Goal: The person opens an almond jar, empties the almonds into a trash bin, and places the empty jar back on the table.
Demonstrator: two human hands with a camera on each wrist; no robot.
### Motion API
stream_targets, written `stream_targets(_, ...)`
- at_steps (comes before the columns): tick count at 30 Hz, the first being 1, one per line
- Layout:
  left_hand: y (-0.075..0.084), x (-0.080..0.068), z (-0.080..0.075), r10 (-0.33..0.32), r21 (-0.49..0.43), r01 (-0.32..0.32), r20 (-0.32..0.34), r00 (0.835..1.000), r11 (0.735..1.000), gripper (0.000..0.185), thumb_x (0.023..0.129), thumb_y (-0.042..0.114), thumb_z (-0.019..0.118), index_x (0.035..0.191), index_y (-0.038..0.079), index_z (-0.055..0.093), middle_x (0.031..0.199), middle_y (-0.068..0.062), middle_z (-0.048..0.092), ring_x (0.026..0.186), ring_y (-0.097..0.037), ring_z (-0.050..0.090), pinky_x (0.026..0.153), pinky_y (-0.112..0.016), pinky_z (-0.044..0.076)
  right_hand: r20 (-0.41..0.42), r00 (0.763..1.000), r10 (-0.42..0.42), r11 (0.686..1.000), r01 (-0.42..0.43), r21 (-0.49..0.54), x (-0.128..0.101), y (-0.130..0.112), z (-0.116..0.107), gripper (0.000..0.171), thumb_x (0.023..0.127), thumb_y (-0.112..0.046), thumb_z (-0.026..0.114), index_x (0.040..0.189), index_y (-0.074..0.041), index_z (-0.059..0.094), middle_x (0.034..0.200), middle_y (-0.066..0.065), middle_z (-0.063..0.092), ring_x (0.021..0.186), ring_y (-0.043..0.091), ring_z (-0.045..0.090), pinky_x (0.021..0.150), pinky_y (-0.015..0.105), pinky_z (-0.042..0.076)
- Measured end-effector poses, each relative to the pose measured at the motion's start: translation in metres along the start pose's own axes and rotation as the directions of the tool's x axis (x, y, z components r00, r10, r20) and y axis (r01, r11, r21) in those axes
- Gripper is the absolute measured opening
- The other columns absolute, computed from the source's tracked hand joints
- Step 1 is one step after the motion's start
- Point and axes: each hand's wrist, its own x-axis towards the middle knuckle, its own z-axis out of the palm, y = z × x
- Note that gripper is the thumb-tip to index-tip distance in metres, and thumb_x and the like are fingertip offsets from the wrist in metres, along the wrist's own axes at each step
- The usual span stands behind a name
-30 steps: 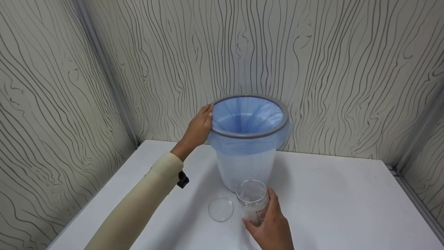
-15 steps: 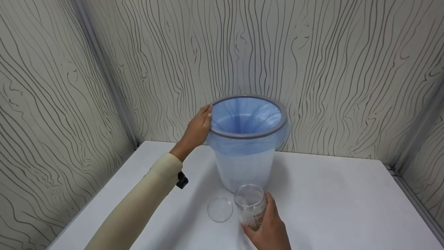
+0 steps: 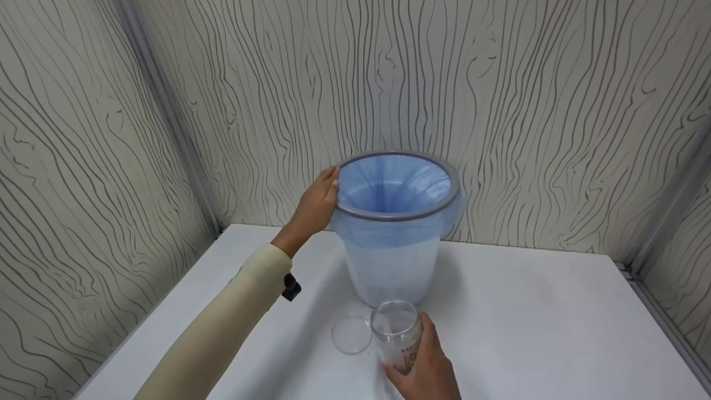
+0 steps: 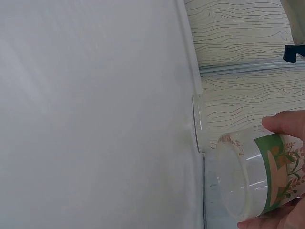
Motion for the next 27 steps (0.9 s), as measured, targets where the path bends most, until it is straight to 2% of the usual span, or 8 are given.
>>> stream_targets(11, 0.0013, -0.0014, 0.0001, -0.010, 0.013, 0.010, -0.002, 1.000, 1.000, 0.054, 0.110, 0.026, 0.027, 0.155, -0.002, 0.033, 0.162, -0.016, 0.032, 0.151, -0.025, 0.028, 0.122, -0.037, 0.024, 0.028, 1.000, 0.014, 1.000, -0.014, -0.006, -0.0025, 0.0031, 0.0054, 0.124, 0.068, -0.044, 0.094, 0.152, 0.002, 0.015, 0.145, 0.028, 0.045, 0.130, 0.047, 0.050, 0.107, 0.066, 0.037)
stream_targets(20, 0.0013, -0.0027, -0.0007, -0.029, 0.003, 0.029, 0.012, 1.000, 1.000, 0.052, 0.111, 0.025, 0.029, 0.156, -0.001, 0.032, 0.164, -0.014, 0.030, 0.152, -0.024, 0.025, 0.123, -0.037, 0.022, 0.089, 0.994, 0.068, 0.998, -0.068, 0.003, -0.0014, 0.0068, 0.0092, 0.129, 0.066, -0.049, 0.093, 0.153, 0.001, 0.013, 0.148, 0.028, 0.044, 0.133, 0.050, 0.047, 0.109, 0.067, 0.034)
stream_targets(27, 0.0014, -0.0035, -0.0004, -0.024, -0.006, 0.024, 0.007, 1.000, 1.000, 0.052, 0.110, 0.024, 0.030, 0.156, -0.001, 0.033, 0.164, -0.014, 0.030, 0.153, -0.025, 0.024, 0.123, -0.037, 0.022, 0.089, 0.995, 0.040, 0.999, -0.041, 0.012, -0.0016, 0.0099, 0.0082, 0.126, 0.067, -0.045, 0.094, 0.153, 0.001, 0.014, 0.145, 0.026, 0.046, 0.131, 0.048, 0.050, 0.107, 0.065, 0.037)
